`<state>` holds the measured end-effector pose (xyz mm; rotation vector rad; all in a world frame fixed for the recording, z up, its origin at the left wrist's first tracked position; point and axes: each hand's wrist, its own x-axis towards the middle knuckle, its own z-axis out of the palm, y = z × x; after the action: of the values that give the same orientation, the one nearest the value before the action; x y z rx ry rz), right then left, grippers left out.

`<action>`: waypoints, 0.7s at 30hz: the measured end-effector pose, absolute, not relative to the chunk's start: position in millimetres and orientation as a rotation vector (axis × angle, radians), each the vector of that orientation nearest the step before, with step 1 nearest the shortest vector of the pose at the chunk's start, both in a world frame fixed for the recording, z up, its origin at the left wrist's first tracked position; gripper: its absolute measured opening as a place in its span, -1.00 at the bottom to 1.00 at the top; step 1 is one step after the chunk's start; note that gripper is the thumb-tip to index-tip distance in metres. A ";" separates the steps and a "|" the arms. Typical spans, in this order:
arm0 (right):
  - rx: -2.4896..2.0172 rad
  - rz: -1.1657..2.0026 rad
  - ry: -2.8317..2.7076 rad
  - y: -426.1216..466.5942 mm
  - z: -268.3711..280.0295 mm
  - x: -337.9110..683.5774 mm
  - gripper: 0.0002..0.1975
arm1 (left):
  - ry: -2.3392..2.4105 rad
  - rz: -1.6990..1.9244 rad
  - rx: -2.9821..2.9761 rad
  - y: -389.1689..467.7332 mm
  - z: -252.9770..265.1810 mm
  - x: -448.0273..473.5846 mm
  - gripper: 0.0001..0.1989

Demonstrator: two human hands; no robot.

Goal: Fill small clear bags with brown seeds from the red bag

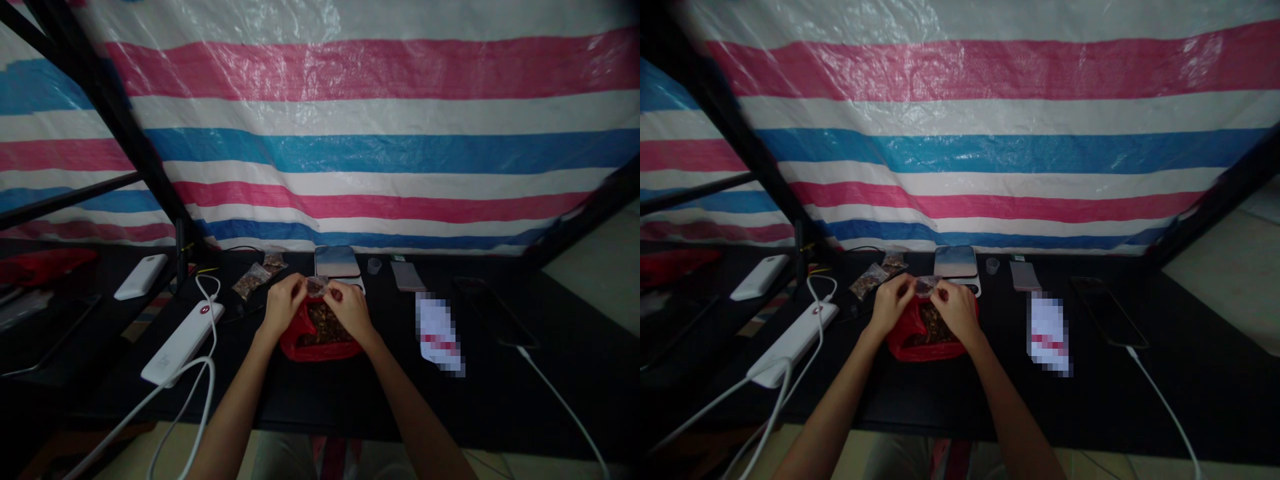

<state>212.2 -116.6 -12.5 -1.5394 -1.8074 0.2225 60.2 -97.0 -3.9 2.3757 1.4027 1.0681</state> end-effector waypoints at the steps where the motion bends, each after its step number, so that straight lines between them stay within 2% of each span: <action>1: -1.542 0.214 -1.814 -116.5 -13.0 212.1 -0.84 | 1.424 1.068 2.364 -97.0 -3.1 59.4 -0.79; 6: -1.534 0.238 -1.807 -117.2 -13.3 208.2 -0.84 | 1.314 0.968 2.463 -102.0 -5.6 65.1 -0.82; 13: -1.590 0.244 -1.734 -114.0 -15.1 214.3 -0.89 | 1.286 1.022 2.512 -105.0 -9.0 68.5 -0.80; 17: -1.452 0.398 -1.610 -110.2 -15.5 218.1 -0.92 | 1.245 1.186 2.243 -107.1 -5.2 70.2 -0.81; 21: -1.341 0.571 -1.493 -108.6 -13.3 220.8 -0.90 | 1.177 1.464 1.806 -101.5 -8.3 73.7 -0.73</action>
<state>220.8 -108.6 -13.3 -1.3409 -1.4934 0.5707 73.7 -101.5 -8.3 1.8061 1.1767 1.4640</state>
